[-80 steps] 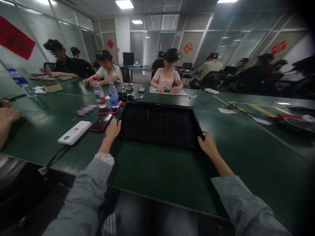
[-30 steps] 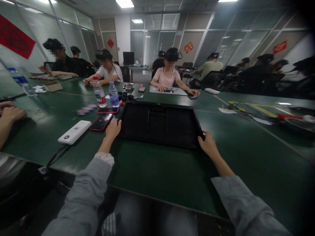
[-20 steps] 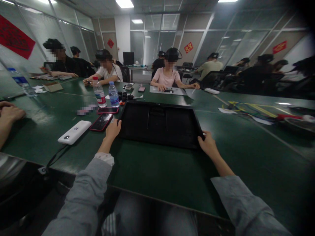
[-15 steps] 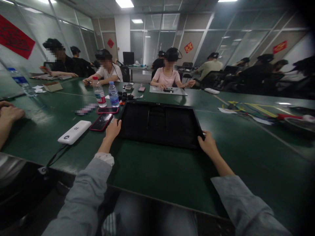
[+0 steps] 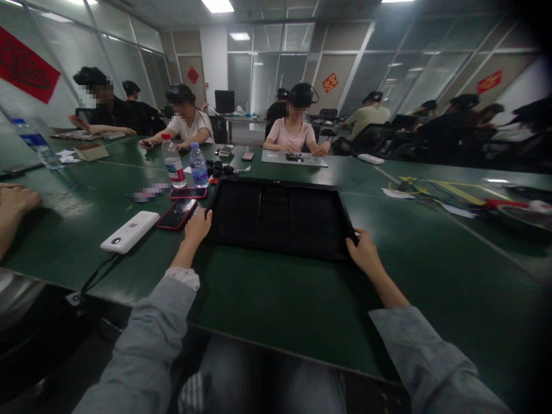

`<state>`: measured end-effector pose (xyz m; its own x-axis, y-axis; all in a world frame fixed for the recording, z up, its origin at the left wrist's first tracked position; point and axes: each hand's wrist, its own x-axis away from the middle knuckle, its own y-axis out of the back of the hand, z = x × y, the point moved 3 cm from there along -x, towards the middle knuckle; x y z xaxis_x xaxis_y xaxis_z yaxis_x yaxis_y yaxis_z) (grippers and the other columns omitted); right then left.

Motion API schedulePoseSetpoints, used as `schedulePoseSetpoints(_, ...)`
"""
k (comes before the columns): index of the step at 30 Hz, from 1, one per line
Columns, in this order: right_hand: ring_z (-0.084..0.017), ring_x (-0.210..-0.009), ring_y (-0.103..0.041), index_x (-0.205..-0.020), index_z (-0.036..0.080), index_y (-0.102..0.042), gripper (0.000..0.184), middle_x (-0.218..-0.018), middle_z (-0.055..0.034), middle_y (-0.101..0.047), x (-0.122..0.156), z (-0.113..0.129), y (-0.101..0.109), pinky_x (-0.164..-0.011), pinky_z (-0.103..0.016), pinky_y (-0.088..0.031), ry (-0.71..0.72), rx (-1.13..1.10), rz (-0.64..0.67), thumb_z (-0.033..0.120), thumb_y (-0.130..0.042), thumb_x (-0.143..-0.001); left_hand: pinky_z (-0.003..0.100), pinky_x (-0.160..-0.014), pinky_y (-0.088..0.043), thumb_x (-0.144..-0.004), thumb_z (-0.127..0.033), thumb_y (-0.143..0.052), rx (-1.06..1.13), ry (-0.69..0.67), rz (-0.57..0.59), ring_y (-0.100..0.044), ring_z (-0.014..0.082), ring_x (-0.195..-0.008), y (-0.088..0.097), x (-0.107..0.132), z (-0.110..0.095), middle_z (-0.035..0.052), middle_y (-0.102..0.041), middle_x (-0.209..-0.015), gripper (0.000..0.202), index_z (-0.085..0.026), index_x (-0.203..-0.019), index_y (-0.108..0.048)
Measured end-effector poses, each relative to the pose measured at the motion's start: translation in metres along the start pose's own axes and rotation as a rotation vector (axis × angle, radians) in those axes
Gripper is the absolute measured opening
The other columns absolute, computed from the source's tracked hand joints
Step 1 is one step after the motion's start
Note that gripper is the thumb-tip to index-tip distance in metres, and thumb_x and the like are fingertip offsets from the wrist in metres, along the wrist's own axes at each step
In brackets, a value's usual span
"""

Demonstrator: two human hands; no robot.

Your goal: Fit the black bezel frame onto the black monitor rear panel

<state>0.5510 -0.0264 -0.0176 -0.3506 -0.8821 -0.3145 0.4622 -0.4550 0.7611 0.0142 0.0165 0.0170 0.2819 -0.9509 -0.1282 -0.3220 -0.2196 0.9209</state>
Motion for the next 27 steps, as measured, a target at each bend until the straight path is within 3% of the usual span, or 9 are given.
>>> schedulePoseSetpoints(16, -0.029, -0.089, -0.068, -0.131, 0.012, -0.053, 0.048, -0.102, -0.0164, -0.071, 0.0, 0.004, 0.002, -0.088, -0.044, -0.054, -0.031, -0.024, 0.006, 0.029, -0.054, -0.086, 0.044, -0.091, -0.051, -0.104, -0.05, -0.028, -0.029, 0.004, 0.006, -0.069, 0.036, -0.112, 0.002, 0.002, -0.001, 0.0204, -0.071, -0.121, 0.054, -0.019, -0.14, -0.054)
schedulePoseSetpoints(22, -0.026, -0.095, -0.069, -0.129, 0.02, -0.056, 0.05, -0.105, -0.0099, -0.072, -0.002, 0.001, 0.0, -0.086, -0.042, -0.058, -0.068, -0.326, 0.039, 0.037, -0.065, -0.082, 0.047, -0.09, -0.051, -0.104, -0.051, -0.028, 0.011, 0.003, -0.003, -0.069, 0.0377, -0.111, -0.003, -0.001, 0.002, 0.021, -0.072, -0.119, 0.054, -0.019, -0.138, -0.056)
schedulePoseSetpoints(27, -0.025, -0.09, -0.072, -0.138, 0.019, -0.053, 0.059, -0.103, -0.0098, -0.073, -0.005, 0.0, 0.0, -0.079, -0.042, -0.062, -0.198, -0.592, 0.129, 0.037, -0.066, -0.083, 0.044, -0.093, -0.05, -0.103, -0.051, -0.034, 0.105, -0.027, -0.032, -0.068, 0.0346, -0.114, -0.006, -0.007, 0.009, 0.0186, -0.072, -0.121, 0.051, -0.02, -0.135, -0.059)
